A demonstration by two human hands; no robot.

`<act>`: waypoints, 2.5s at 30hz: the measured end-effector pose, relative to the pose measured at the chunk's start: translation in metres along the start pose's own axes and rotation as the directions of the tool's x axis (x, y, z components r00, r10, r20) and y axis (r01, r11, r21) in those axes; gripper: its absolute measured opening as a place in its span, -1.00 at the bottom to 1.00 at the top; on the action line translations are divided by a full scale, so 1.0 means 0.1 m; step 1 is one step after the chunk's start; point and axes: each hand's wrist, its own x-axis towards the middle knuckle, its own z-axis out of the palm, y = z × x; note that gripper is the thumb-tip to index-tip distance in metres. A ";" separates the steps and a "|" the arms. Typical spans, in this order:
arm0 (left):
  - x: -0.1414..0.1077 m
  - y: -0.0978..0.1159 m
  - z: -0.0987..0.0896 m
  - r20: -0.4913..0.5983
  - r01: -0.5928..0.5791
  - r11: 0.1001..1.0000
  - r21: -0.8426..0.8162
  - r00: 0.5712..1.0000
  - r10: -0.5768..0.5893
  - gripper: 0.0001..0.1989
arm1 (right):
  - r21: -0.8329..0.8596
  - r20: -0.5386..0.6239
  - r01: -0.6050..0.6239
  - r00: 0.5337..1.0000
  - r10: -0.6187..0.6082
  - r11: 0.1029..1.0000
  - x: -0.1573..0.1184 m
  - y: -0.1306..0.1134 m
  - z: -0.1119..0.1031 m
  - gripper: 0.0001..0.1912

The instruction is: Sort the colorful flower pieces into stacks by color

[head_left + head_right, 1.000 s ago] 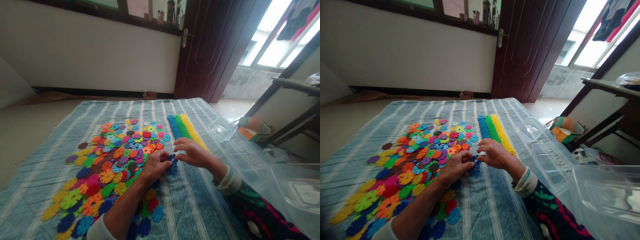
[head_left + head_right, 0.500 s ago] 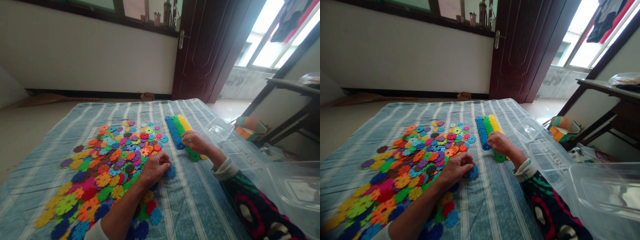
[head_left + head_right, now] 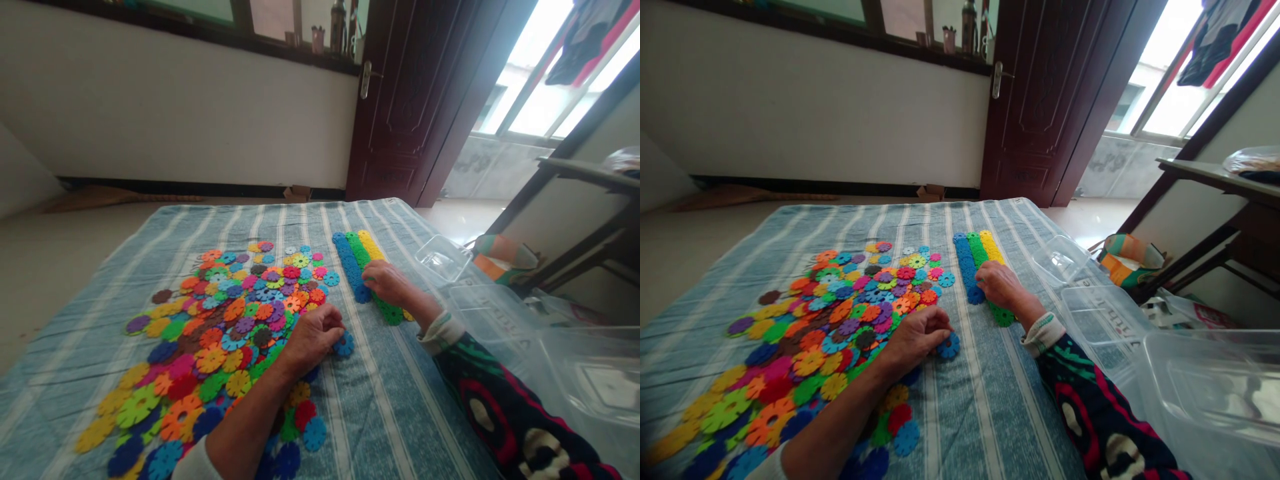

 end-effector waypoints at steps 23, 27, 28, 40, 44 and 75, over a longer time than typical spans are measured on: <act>0.02 -0.02 0.00 0.013 -0.045 0.999 0.018 0.999 0.044 -0.88 | -0.019 -0.123 -0.017 0.992 0.015 1.000 -0.17 -0.20 0.12 -0.72; 0.03 -0.03 -0.01 0.007 -0.041 0.999 0.021 0.999 0.041 -0.87 | 0.021 -0.150 -0.015 0.989 0.018 1.000 -0.18 -0.18 0.15 -0.71; 0.03 -0.04 -0.01 0.006 -0.041 0.999 0.020 0.999 0.041 -0.87 | 0.029 -0.157 -0.013 0.987 0.017 1.000 -0.18 -0.18 0.16 -0.71; 0.00 0.01 0.00 -0.020 0.020 0.997 -0.070 1.000 -0.021 -0.81 | 0.170 -0.310 0.115 0.949 -0.057 0.979 -0.41 -0.46 0.07 -0.86; 0.00 0.05 -0.01 -0.049 -0.037 0.995 -0.096 0.998 0.032 -0.82 | 0.230 -0.248 0.182 0.961 -0.123 0.956 -0.51 -0.67 0.09 -0.87; 0.64 0.16 0.34 0.017 -0.421 0.584 0.694 0.821 0.571 -0.73 | 0.474 -0.524 -0.090 0.770 0.363 0.876 -0.41 -0.05 0.04 -0.90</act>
